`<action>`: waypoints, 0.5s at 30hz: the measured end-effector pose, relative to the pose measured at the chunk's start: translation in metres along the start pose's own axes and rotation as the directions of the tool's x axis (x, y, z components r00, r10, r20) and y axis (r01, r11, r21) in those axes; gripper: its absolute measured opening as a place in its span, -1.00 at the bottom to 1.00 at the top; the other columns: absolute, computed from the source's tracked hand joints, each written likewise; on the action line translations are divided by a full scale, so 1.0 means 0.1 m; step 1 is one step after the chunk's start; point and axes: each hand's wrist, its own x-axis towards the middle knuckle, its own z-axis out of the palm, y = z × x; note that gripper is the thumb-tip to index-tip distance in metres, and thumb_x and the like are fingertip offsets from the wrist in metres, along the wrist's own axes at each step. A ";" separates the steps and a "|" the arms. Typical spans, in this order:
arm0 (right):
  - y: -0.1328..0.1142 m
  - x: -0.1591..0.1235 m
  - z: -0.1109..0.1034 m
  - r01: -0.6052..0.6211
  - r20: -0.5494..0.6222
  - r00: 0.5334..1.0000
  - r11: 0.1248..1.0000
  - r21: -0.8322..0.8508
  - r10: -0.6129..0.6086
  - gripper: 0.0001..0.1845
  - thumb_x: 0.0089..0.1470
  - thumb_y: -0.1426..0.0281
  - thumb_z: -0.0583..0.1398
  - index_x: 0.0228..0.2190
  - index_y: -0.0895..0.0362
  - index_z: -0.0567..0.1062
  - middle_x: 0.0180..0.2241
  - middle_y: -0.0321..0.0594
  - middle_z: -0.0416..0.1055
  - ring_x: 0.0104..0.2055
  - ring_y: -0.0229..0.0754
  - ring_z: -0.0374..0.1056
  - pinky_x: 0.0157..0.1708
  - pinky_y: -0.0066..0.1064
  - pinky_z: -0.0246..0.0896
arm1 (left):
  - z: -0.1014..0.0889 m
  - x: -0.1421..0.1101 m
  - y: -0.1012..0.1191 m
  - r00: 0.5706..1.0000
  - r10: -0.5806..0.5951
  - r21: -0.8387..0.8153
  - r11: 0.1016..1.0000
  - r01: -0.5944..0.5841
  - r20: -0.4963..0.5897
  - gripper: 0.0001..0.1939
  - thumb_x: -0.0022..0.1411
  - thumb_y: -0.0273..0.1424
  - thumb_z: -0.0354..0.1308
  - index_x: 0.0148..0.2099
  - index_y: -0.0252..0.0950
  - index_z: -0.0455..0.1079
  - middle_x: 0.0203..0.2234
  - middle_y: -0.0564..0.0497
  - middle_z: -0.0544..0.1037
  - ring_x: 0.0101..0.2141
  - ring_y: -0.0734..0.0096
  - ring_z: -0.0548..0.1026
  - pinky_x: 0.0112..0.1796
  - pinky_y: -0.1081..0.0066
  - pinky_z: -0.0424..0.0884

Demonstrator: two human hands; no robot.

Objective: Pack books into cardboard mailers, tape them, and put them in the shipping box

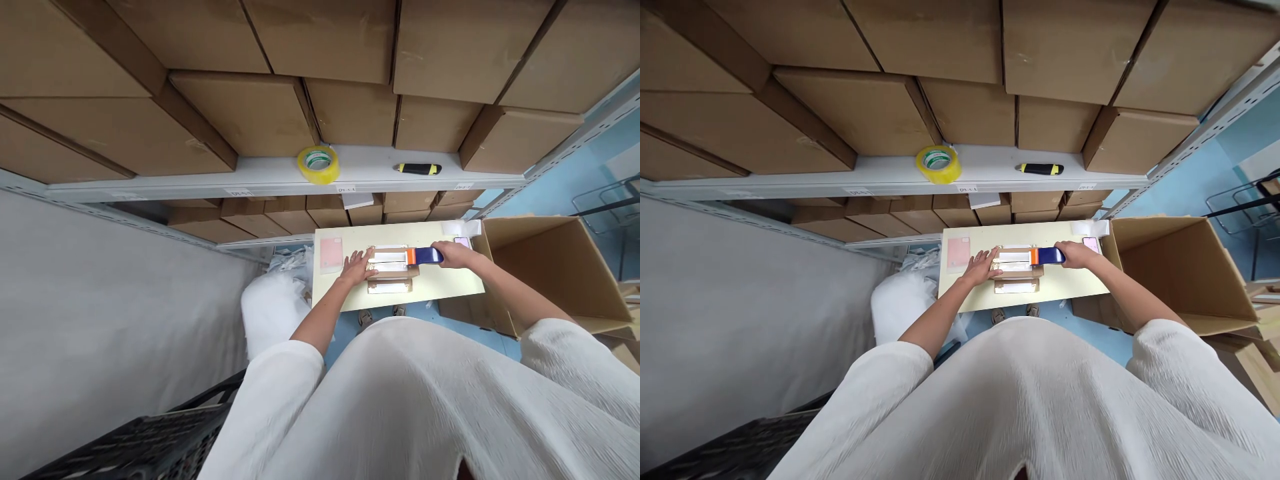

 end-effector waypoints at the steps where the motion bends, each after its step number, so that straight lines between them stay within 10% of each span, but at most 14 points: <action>1: 0.10 -0.06 0.02 -0.011 -0.003 1.000 1.000 -0.002 0.011 -0.51 0.10 0.37 0.33 0.08 0.07 0.47 0.03 -0.02 0.58 -0.01 0.07 0.51 -0.22 -0.32 0.26 | 0.00 0.00 0.00 1.000 0.000 0.000 1.000 0.000 0.000 -0.01 0.47 0.18 0.03 0.68 0.03 -0.38 0.60 -0.27 0.02 0.58 -0.18 -0.13 0.45 -0.24 -0.10; 15: 0.80 -0.48 0.18 -0.036 -0.030 0.999 0.997 0.070 0.038 -0.53 0.03 0.40 0.35 0.01 0.07 0.50 -0.05 -0.04 0.59 -0.13 0.02 0.51 -0.32 -0.37 0.20 | 0.02 0.04 0.06 1.000 -0.014 0.008 1.000 0.013 0.026 0.02 0.45 0.21 0.02 0.67 0.05 -0.42 0.59 -0.24 0.05 0.58 -0.19 -0.12 0.45 -0.24 -0.09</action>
